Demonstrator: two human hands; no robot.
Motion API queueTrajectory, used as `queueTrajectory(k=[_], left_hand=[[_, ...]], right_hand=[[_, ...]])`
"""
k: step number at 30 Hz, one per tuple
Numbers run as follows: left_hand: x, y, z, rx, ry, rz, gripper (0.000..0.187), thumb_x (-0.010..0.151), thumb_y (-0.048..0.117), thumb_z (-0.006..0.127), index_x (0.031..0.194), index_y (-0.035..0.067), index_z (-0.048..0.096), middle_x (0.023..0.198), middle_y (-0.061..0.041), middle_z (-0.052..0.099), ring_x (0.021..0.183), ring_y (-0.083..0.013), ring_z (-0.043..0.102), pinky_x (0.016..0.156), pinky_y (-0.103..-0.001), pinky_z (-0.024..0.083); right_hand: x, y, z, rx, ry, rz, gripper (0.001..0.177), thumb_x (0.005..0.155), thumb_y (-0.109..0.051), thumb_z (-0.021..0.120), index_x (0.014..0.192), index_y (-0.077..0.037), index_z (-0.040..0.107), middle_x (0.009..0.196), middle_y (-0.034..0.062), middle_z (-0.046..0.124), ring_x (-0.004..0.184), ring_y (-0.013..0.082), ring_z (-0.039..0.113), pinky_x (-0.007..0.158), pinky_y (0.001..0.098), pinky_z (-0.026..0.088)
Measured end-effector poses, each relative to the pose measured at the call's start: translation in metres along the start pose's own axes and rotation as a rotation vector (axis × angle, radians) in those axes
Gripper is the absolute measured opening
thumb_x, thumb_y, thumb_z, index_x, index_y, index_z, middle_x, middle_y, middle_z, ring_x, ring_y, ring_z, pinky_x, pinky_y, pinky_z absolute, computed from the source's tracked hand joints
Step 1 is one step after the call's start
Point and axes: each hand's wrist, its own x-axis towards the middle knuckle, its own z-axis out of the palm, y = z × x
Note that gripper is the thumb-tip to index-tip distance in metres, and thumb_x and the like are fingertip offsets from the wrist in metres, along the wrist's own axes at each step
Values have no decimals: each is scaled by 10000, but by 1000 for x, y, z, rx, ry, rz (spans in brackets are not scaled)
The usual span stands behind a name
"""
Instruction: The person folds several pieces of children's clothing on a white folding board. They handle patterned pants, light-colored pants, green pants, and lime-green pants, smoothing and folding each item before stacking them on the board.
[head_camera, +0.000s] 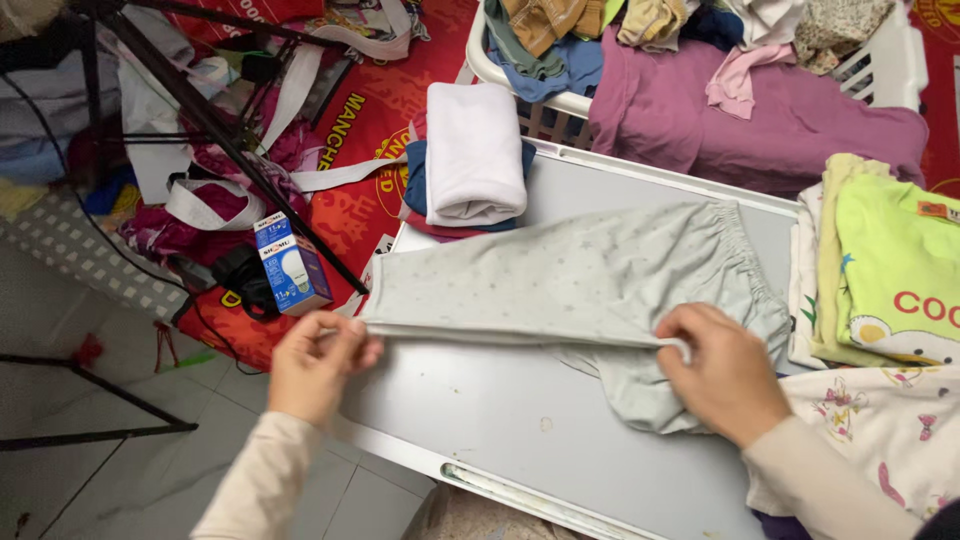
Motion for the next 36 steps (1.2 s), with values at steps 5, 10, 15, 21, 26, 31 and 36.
queueTrajectory(k=[5,10,15,21,26,31,36], left_hand=[[9,-13,-31,-108,-113,-134,76,892,-19,670,912,40,627,855,-135,757,749,-180,736,714,-280,587],[14,-17,-28,201,-127,-479,31,894,-9,619,865,-18,615,862,-110,756,795,-206,761,714,-338,614],[37,8,9,1010,307,187,110,907,136,645,957,38,636,884,-187,692,864,-407,659,777,-501,512],[34,8,120,793,88,873,204,872,-33,603,1064,33,581,1059,-188,617,1014,-398,599,846,-498,491],[2,-16,168,797,-186,950,378,1001,179,580,1367,87,554,1444,-190,548,1411,-372,469,1183,-464,372],[12,-24,138,1284,-153,737,714,996,532,416,1576,134,297,1639,-152,228,1508,-309,166,1190,-493,81],[24,-23,101,1314,-2,622,812,986,573,410,1587,47,259,1659,-160,229,1536,-308,162,1222,-464,95]], right_hand=[[-14,3,-12,43,-17,20,179,807,-115,616,920,-91,752,925,57,713,697,213,632,642,342,520],[-13,1,-7,-86,-293,65,257,749,-232,722,985,-166,801,912,36,705,727,216,638,680,353,544],[16,17,-12,-96,-68,33,271,877,-343,705,915,-84,777,937,92,729,853,272,681,765,387,536],[74,23,18,-69,204,-307,333,1044,-292,547,1251,-70,686,1303,153,664,1286,344,570,1091,435,428],[77,16,68,-201,-67,-443,586,1040,-449,434,1534,-135,435,1624,130,375,1533,347,241,1216,515,154],[87,51,59,-413,-132,-225,755,982,-632,338,1603,-213,240,1678,49,191,1545,298,111,1206,547,20],[110,100,33,-503,-82,24,783,980,-648,310,1614,-207,181,1694,23,141,1551,317,56,1199,578,6]])
